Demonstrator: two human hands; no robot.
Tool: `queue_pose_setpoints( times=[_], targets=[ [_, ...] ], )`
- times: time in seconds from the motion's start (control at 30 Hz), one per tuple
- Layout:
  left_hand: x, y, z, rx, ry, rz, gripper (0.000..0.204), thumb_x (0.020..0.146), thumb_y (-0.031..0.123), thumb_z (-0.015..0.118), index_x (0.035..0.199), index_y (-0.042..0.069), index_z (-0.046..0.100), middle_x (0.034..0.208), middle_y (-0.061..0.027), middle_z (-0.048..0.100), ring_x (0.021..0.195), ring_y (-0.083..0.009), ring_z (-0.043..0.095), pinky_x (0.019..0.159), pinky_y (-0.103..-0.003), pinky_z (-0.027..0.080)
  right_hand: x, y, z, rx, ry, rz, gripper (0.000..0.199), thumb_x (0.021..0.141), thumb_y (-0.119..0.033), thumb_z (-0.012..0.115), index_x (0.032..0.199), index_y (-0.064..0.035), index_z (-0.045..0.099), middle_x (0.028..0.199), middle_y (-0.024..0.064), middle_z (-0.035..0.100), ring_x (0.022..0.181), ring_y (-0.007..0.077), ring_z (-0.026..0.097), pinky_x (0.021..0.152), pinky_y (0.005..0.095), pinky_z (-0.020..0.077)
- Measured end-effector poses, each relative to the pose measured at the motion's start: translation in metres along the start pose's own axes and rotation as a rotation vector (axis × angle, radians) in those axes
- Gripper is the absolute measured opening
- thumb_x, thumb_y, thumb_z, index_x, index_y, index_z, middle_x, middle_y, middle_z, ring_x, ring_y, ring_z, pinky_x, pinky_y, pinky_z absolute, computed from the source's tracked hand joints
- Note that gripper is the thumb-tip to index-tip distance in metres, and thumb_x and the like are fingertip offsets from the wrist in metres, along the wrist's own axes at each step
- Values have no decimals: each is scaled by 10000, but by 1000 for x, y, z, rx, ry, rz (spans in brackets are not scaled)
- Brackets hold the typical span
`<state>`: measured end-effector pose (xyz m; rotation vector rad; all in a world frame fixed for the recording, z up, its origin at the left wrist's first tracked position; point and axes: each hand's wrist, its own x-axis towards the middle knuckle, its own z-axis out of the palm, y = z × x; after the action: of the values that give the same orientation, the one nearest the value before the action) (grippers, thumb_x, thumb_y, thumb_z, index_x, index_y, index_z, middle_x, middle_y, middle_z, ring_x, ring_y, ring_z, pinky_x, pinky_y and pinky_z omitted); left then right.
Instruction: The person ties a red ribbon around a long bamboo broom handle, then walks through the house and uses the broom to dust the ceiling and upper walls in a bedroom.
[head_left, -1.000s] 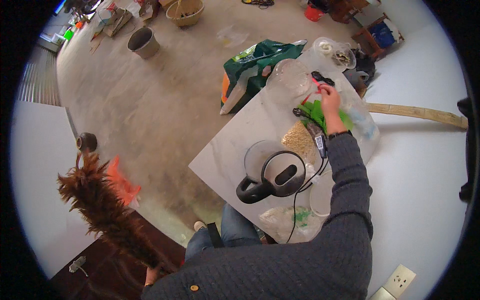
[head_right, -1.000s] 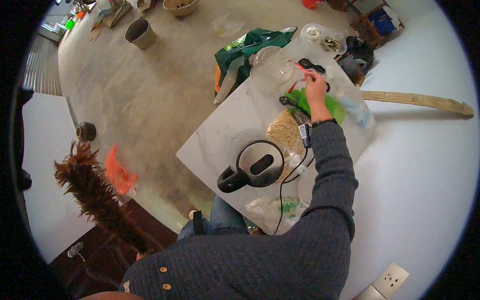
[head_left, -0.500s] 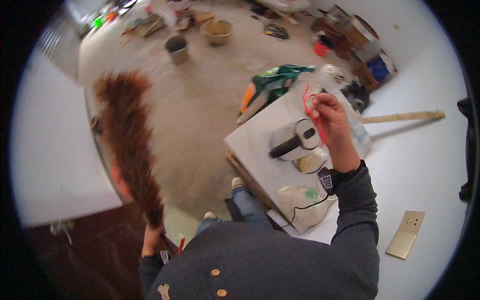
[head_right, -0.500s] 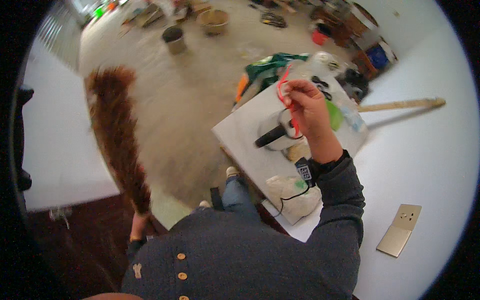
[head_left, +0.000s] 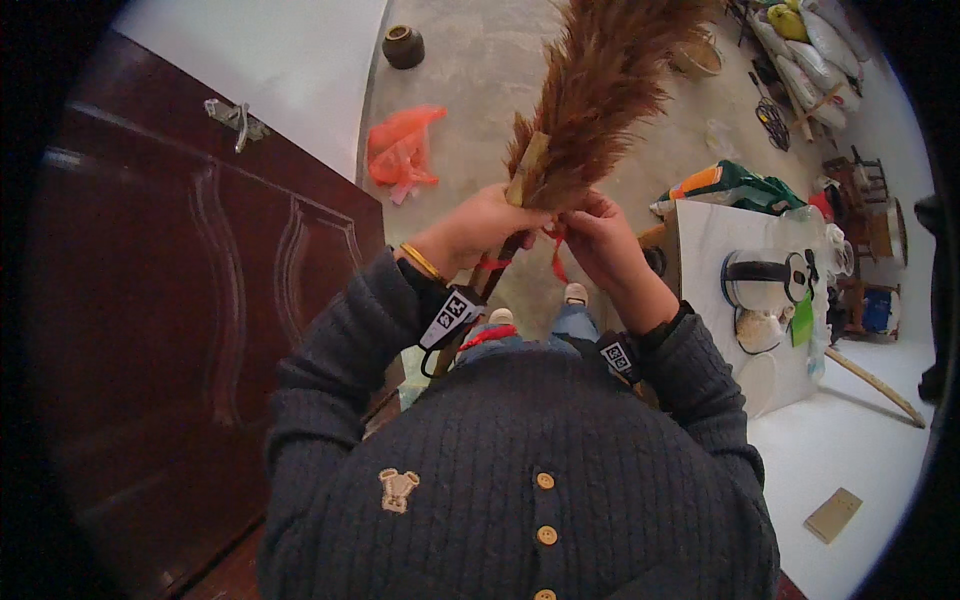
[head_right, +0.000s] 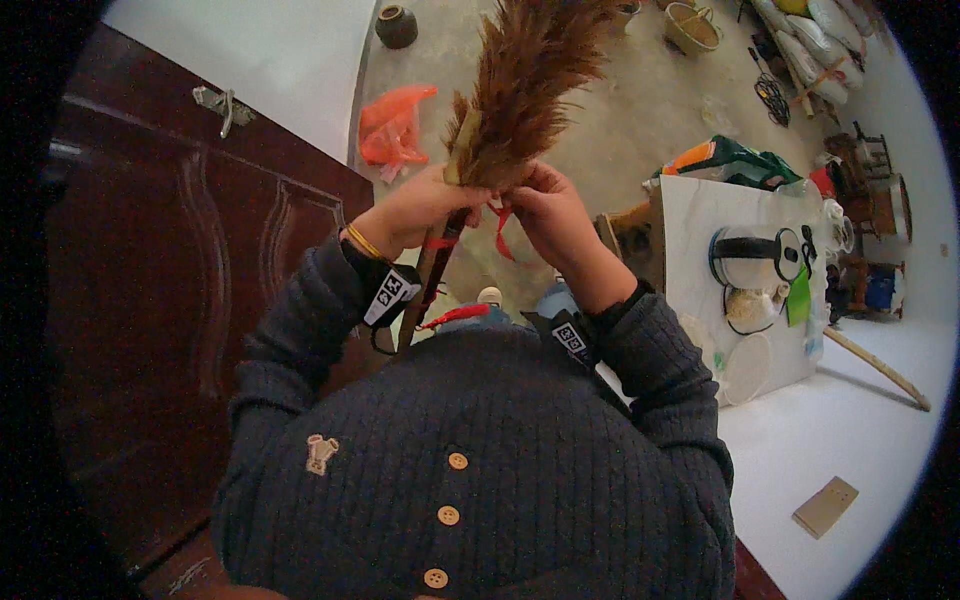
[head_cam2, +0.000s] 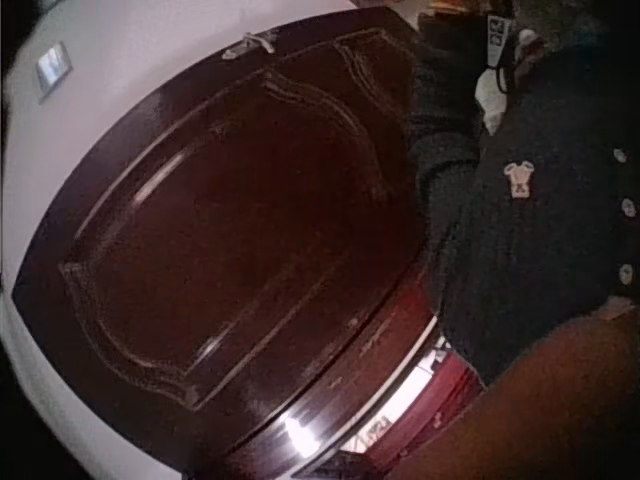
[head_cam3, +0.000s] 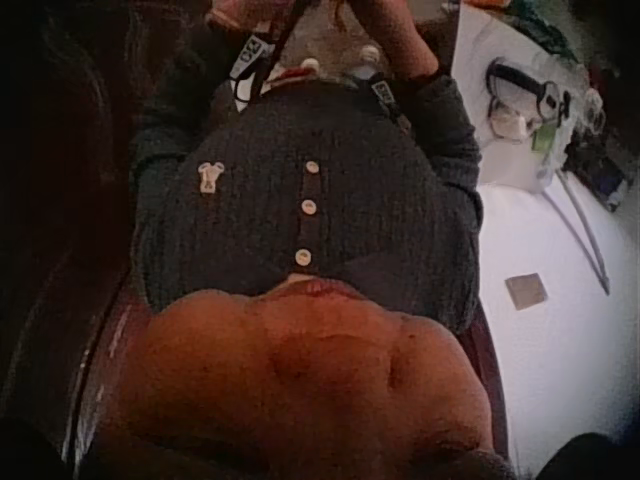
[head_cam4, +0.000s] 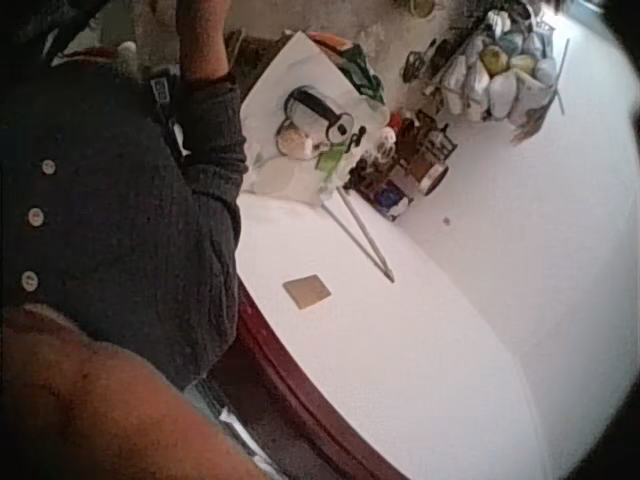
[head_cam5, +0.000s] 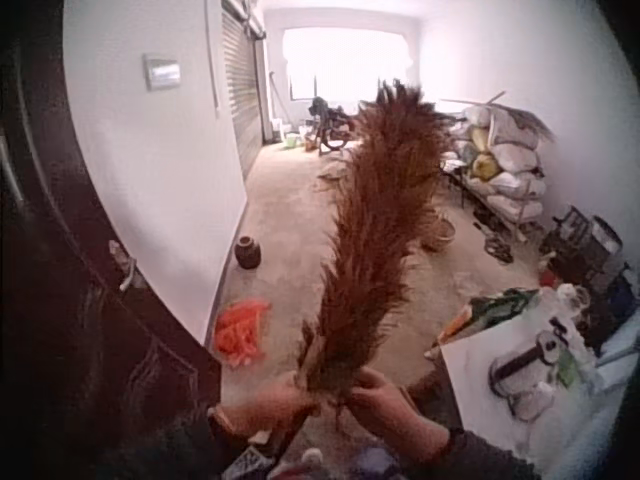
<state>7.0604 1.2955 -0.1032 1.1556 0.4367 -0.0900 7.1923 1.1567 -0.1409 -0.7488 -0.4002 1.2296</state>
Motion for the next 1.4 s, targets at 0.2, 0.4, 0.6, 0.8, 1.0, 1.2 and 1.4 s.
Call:
queue_pose_setpoints(
  times=[0.2, 0.4, 0.6, 0.8, 1.0, 1.2, 1.4],
  targets=[
    [-20, -4, -6, -108, -116, 35, 163, 856, 131, 619, 959, 6, 597, 816, -43, 589, 669, -116, 543, 610, -261, 456, -14, 2, 15, -89, 149, 21, 152, 813, 60, 558, 942, -20, 574, 902, 71, 618, 841, 167, 597, 781, 297, 485],
    [-27, -1, -5, -42, -98, -8, 116, 869, 124, 606, 901, 21, 566, 768, -31, 551, 653, -127, 524, 622, -270, 456, -27, -9, -3, -190, 129, -73, 182, 809, 53, 549, 969, -27, 583, 879, 61, 618, 690, 125, 541, 631, 246, 439],
    [-34, 1, -7, 23, 14, -8, 109, 876, 139, 591, 903, 36, 569, 744, -29, 549, 638, -124, 531, 610, -265, 460, -34, -53, -66, -410, 449, -335, 253, 776, 66, 506, 989, -28, 605, 831, 34, 604, 543, 77, 444, 520, 234, 381],
    [-25, -2, -5, 198, 175, -40, 119, 879, 147, 596, 894, 31, 577, 707, -11, 543, 613, -103, 522, 552, -248, 423, -79, -84, -106, -1279, 123, 145, 398, 807, -56, 569, 1201, -9, 539, 1155, 94, 582, 1000, 211, 545, 846, 308, 449],
    [-20, -6, 22, 146, 77, -63, 133, 848, 159, 643, 877, 50, 572, 700, -17, 531, 618, -128, 519, 550, -258, 412, -47, -21, -17, -920, -112, -122, 498, 844, -143, 629, 1293, -14, 455, 1271, 128, 527, 1192, 215, 470, 1011, 335, 361],
    [-21, -10, 16, 289, 150, -28, 201, 818, 214, 651, 845, 24, 591, 640, -15, 530, 541, -120, 491, 491, -273, 387, -27, -8, -9, -900, 16, 211, 236, 896, -196, 587, 1012, 8, 615, 924, 45, 641, 879, 117, 564, 812, 270, 449],
    [-24, -19, 12, 570, 316, 1, 433, 783, 189, 691, 1138, 24, 506, 740, -25, 568, 634, -106, 529, 540, -263, 431, -21, -18, -46, -671, -11, 244, 224, 903, -193, 569, 983, 4, 640, 900, 61, 655, 810, 132, 595, 748, 280, 470]
  ],
)
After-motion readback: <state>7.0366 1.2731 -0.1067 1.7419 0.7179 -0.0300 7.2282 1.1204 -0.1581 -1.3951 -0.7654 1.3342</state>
